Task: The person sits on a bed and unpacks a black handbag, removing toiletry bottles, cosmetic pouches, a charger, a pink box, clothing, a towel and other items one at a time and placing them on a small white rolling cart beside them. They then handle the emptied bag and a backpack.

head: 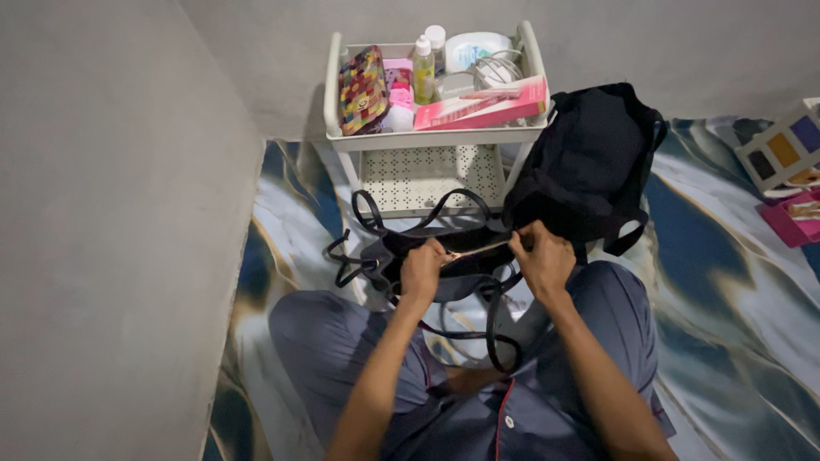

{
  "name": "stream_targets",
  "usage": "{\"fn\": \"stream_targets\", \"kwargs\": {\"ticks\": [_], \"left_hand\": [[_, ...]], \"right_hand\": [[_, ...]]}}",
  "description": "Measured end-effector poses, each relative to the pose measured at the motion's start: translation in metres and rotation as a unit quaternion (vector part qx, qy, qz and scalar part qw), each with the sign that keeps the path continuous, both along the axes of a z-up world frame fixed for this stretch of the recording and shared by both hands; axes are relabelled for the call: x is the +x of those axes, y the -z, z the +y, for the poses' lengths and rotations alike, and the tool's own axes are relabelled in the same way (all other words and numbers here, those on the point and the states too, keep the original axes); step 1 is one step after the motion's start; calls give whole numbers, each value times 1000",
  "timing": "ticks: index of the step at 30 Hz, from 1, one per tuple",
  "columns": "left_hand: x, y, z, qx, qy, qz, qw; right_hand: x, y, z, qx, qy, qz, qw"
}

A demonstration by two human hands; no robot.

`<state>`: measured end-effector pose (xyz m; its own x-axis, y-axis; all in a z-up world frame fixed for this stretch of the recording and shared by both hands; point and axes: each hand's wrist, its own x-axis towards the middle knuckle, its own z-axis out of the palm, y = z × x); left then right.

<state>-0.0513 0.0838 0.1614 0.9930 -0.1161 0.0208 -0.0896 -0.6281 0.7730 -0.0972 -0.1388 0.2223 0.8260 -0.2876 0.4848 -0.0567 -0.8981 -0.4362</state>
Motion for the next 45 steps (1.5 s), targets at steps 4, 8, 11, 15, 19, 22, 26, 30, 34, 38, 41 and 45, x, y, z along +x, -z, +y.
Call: {"fn": "stream_targets", "kwargs": {"ticks": [4, 8, 11, 15, 19, 22, 26, 30, 34, 38, 41, 45], "left_hand": [[-2, -12, 20, 67, -16, -57, 996], [-10, -18, 36, 135, -12, -172, 976], [-19, -27, 42, 177, -12, -224, 958], [-27, -39, 53, 198, -34, -263, 944], [-31, -46, 61, 247, -56, -266, 930], [-32, -48, 66, 262, -64, -257, 928], [-35, -44, 73, 272, -75, -242, 928], [-32, -41, 77, 247, -83, -238, 936], [-30, -41, 79, 279, -100, -204, 933], [-31, -37, 75, 309, -114, -211, 920], [-31, -28, 70, 342, -113, -187, 914], [-22, -22, 64, 357, -50, -204, 910]], "right_hand": [[0, 0, -3, -15, 0, -2, 1000], [-2, 2, -4, 38, -1, 22, 999], [-2, 3, -4, 33, 10, 29, 999], [-1, 8, -3, 41, 20, 43, 998], [-2, 16, -4, 41, 24, 46, 998], [-1, 18, -6, 40, 23, 53, 998], [-1, 20, -4, 55, 12, 62, 997], [1, 18, -4, 39, 23, 72, 996], [0, 17, 0, 32, 22, 77, 996], [-2, 17, 1, 40, 9, 59, 997], [0, 20, -1, 35, 23, 101, 994], [0, 26, -5, 44, -4, 89, 995]]}}
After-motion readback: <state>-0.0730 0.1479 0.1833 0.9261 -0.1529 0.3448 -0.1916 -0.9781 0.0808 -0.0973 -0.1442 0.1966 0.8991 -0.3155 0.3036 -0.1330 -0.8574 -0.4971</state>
